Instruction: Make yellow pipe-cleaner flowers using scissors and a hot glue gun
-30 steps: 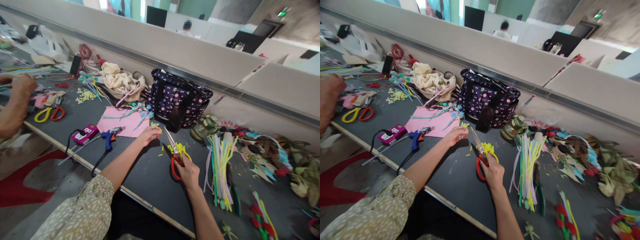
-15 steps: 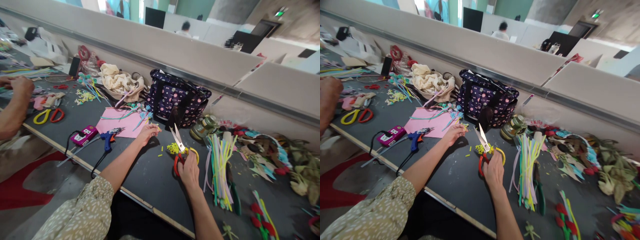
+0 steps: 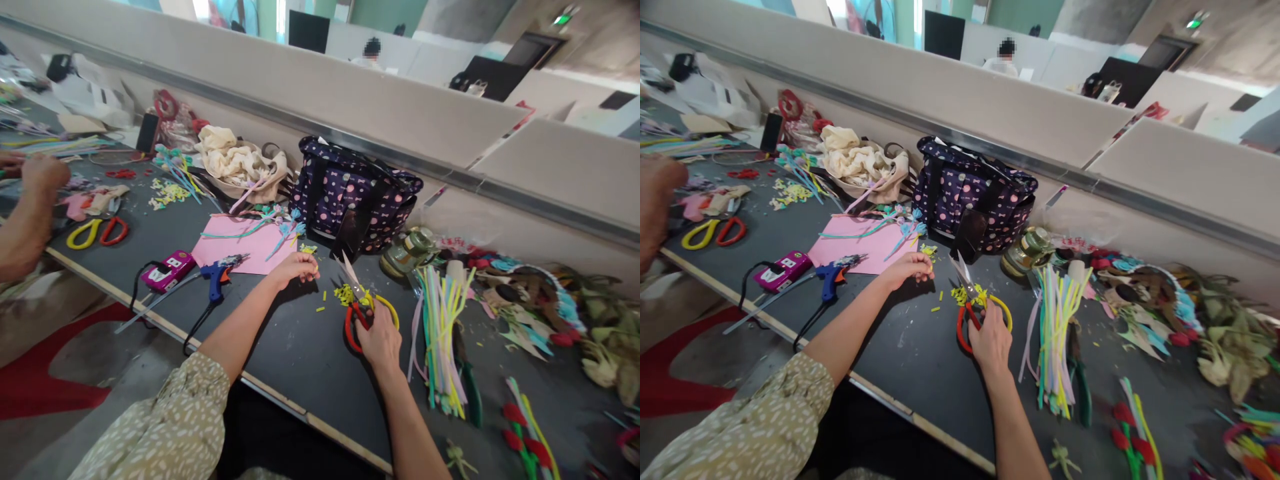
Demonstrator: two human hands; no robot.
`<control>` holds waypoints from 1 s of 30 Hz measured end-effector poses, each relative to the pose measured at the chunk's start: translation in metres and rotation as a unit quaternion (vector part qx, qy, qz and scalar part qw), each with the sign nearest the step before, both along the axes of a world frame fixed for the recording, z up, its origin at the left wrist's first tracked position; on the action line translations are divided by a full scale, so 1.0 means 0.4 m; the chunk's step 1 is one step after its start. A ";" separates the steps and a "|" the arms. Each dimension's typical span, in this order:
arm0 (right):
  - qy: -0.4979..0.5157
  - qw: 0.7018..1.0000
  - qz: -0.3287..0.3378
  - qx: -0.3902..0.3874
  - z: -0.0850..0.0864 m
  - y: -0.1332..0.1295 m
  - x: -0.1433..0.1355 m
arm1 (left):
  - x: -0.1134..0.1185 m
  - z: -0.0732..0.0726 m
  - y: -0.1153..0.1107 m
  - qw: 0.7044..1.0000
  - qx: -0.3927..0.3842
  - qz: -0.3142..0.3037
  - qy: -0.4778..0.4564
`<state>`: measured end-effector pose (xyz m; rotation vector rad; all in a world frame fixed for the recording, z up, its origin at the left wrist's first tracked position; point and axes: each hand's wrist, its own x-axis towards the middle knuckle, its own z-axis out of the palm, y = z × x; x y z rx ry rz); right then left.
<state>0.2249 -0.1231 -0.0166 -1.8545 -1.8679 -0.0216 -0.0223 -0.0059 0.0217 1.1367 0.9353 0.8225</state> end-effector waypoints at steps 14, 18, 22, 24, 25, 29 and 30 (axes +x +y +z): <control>0.035 0.999 -0.010 0.017 0.001 0.003 0.002 | 0.041 -0.032 0.006 0.991 0.069 0.112 -0.011; 0.063 0.998 -0.017 0.019 -0.007 0.008 0.006 | 0.079 -0.069 -0.016 0.987 0.124 0.013 0.103; 0.079 0.996 -0.023 0.021 0.000 0.010 0.003 | 0.088 -0.077 -0.021 0.966 0.192 -0.027 0.170; 0.083 0.996 -0.022 0.016 0.003 0.010 0.003 | 0.075 -0.068 -0.015 0.955 0.214 -0.019 0.204; 0.084 0.996 -0.021 0.012 0.003 0.010 0.003 | 0.066 -0.062 -0.011 0.949 0.221 -0.025 0.222; 0.080 0.997 -0.022 0.003 0.000 0.010 0.006 | 0.041 -0.044 -0.007 0.919 0.265 -0.099 0.273; 0.079 0.997 -0.022 0.003 0.000 0.009 0.006 | 0.040 -0.041 -0.009 0.911 0.280 -0.117 0.280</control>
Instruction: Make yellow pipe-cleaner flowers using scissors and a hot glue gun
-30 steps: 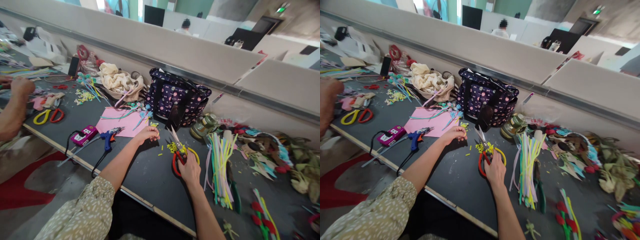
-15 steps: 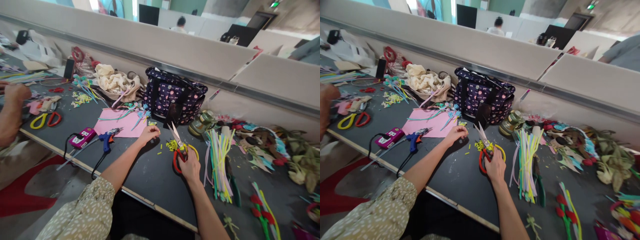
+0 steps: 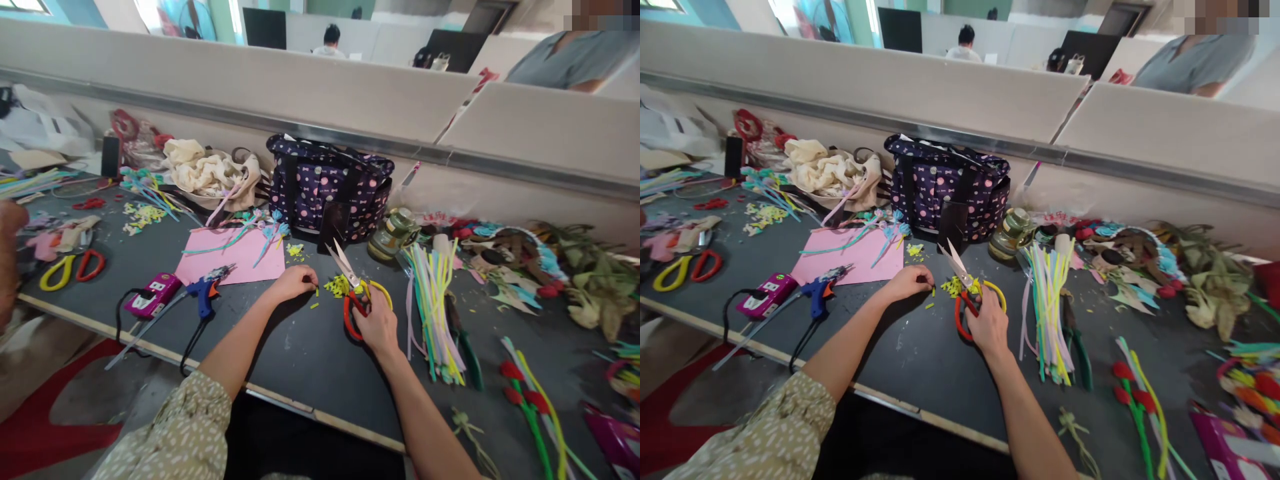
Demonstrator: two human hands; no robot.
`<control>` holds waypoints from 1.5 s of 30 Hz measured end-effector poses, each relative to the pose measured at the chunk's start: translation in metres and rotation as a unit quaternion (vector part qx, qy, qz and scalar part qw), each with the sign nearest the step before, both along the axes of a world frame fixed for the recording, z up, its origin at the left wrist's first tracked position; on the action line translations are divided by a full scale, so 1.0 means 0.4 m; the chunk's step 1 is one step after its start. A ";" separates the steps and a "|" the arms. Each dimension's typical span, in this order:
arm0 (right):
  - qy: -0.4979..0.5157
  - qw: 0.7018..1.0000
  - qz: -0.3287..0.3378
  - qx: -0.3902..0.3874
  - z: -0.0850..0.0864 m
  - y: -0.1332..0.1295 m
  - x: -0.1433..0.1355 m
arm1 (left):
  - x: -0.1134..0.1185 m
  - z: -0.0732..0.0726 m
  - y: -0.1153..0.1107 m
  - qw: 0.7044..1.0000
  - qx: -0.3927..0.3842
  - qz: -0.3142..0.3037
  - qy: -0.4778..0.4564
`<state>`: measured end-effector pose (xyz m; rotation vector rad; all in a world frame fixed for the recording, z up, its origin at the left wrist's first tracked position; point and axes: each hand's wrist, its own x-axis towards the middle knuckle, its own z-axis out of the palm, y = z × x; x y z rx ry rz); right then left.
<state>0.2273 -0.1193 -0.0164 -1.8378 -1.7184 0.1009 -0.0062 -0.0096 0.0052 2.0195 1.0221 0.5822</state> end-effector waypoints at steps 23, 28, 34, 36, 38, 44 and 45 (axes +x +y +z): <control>-0.008 1.000 0.007 -0.006 0.008 -0.001 -0.005 | 0.002 0.004 0.006 0.999 0.030 -0.030 0.008; -0.005 1.000 0.014 0.001 0.002 -0.001 -0.003 | 0.003 0.001 0.000 0.991 0.071 -0.082 0.080; 0.000 1.000 0.024 -0.005 -0.002 -0.001 -0.004 | 0.014 0.001 -0.006 0.984 0.082 -0.083 0.134; 0.001 1.000 0.027 -0.004 -0.003 -0.001 -0.004 | 0.016 0.001 -0.006 0.992 0.067 -0.065 0.090; 0.000 1.000 0.029 -0.004 -0.003 -0.001 -0.003 | 0.017 0.001 -0.004 1.000 0.019 -0.024 0.003; 0.006 0.999 0.042 0.000 -0.012 -0.001 -0.002 | 0.010 0.005 0.008 0.920 -0.206 0.134 -0.307; 0.010 0.999 0.045 0.003 -0.015 -0.001 -0.002 | 0.007 0.007 0.011 0.902 -0.222 0.149 -0.340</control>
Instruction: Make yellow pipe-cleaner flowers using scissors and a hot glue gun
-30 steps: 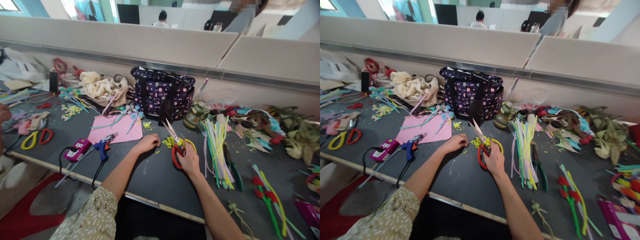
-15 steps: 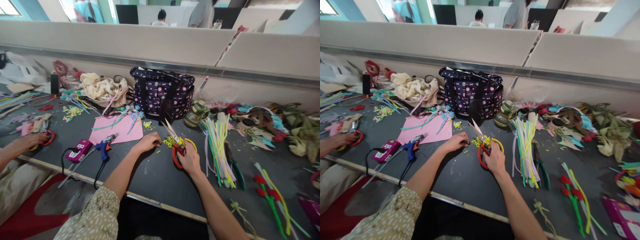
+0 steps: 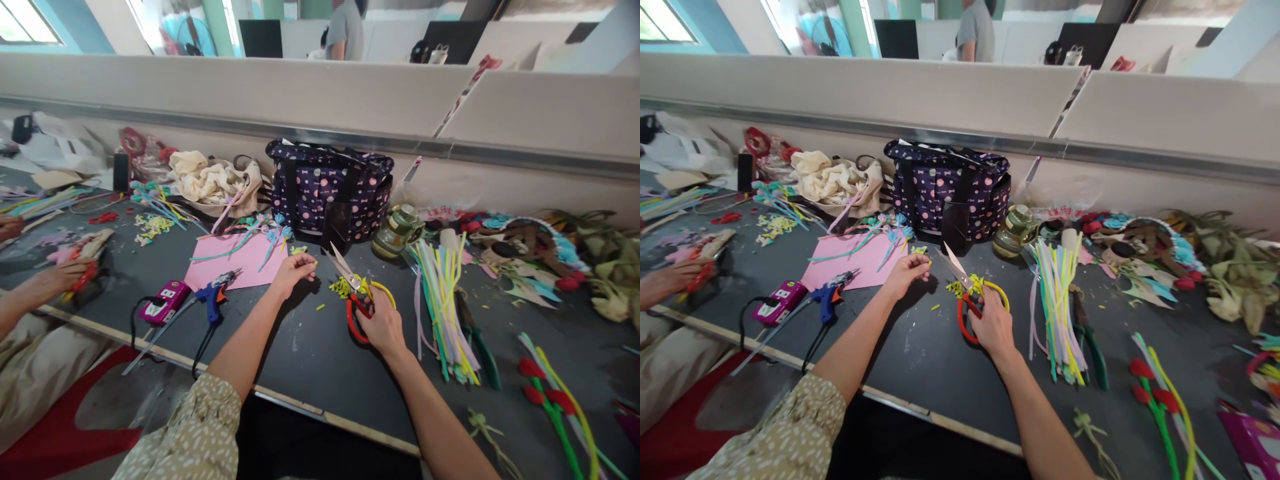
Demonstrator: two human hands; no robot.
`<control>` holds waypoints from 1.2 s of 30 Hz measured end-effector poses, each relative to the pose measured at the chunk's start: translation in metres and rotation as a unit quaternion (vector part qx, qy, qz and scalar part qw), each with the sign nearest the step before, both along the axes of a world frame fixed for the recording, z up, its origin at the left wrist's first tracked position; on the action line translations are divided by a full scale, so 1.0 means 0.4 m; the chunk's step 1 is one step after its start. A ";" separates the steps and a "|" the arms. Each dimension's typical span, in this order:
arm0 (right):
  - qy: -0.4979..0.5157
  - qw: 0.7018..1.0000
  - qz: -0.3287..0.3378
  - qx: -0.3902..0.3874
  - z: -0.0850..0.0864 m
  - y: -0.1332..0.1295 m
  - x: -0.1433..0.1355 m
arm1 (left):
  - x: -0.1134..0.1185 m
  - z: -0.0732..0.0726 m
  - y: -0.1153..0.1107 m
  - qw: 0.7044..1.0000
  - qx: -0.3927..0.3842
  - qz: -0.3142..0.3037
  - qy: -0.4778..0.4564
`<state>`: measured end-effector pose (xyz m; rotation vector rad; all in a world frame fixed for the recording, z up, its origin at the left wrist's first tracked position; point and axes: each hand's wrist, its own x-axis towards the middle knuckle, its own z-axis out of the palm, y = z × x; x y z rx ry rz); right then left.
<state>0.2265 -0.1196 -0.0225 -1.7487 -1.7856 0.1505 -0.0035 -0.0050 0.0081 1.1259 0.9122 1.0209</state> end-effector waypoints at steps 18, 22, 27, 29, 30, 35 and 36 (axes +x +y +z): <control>-0.059 0.998 0.025 0.011 0.025 -0.018 -0.016 | -0.012 0.003 0.011 0.982 -0.091 0.048 -0.161; -0.086 0.996 0.027 0.029 0.029 -0.023 -0.020 | -0.007 0.001 0.008 0.980 -0.095 0.037 -0.170; -0.088 0.996 0.026 0.011 0.025 -0.019 -0.022 | -0.011 -0.003 0.012 0.990 -0.066 0.041 -0.114; -0.075 0.997 0.016 0.009 0.025 -0.016 -0.019 | -0.014 -0.002 0.012 0.997 -0.017 0.045 -0.056; -0.068 0.998 0.009 0.010 0.026 -0.015 -0.016 | -0.016 0.000 0.011 0.999 0.007 0.039 -0.026; -0.039 0.999 -0.028 0.005 0.039 -0.012 -0.006 | 0.001 0.021 -0.021 0.986 0.088 -0.077 0.122; -0.031 0.999 -0.032 0.002 0.042 -0.012 -0.004 | 0.009 0.025 -0.030 0.976 0.116 -0.107 0.148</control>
